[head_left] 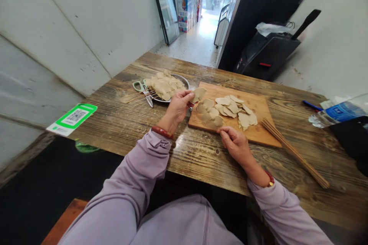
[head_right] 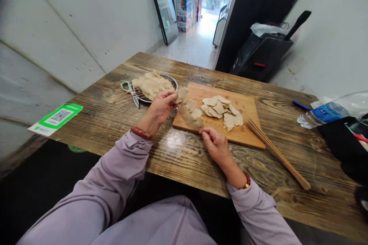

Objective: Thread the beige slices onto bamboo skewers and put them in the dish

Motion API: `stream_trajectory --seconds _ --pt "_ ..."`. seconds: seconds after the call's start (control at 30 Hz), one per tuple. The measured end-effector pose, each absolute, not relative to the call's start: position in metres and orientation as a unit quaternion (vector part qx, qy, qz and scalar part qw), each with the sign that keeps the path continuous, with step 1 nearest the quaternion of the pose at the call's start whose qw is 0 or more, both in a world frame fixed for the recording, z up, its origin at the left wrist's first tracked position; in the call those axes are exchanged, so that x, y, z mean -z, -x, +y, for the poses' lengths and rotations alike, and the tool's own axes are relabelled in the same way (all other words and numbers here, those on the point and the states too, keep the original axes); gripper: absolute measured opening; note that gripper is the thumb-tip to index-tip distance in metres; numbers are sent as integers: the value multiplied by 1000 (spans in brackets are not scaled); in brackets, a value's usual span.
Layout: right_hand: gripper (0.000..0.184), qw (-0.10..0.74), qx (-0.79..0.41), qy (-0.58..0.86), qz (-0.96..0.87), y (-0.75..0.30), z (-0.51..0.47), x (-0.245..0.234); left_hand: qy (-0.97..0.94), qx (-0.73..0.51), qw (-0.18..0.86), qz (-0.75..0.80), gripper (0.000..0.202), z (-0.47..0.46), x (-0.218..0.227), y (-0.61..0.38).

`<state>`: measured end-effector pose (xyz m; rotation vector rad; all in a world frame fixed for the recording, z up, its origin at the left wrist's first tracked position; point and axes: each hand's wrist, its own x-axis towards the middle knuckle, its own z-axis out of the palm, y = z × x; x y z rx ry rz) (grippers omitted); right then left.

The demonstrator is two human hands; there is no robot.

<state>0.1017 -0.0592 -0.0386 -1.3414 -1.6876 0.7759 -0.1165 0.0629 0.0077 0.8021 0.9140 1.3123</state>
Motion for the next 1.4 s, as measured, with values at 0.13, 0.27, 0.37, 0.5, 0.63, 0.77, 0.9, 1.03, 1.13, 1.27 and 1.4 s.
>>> stream_trajectory --seconds 0.13,0.27,0.37,0.5,0.63,0.77,0.9,1.03,1.13,1.27,1.4 --pt "26 414 -315 534 -666 -101 -59 39 -344 -570 634 393 20 63 -7 116" --pt "27 412 -327 536 -661 -101 -58 41 -328 -568 644 393 19 63 -7 116" --pt "27 407 -326 539 -661 -104 -58 44 -322 -556 657 395 20 63 -8 118" --pt "26 408 -319 539 -664 -106 -57 45 -326 -542 667 393 19 63 -8 119" --pt "27 404 -306 542 -670 -105 -57 44 -329 -545 664 393 17 62 -9 117" --pt "25 402 -296 543 -675 -103 -57 45 -330 -549 661 392 13 60 -9 115" --pt "24 406 -287 546 -674 -103 -56 47 -340 -559 649 388 11 59 -8 113" --pt "27 403 -298 545 -672 -100 -57 47 -365 -577 616 393 12 58 -6 111" --pt "28 410 -319 543 -660 -97 -58 47 -385 -587 590 399 13 59 -5 111" --pt "30 417 -350 541 -641 -92 -59 46 -379 -597 586 396 13 60 -4 111" --pt "31 428 -368 540 -624 -89 -58 44 -357 -603 600 387 12 61 -4 112"
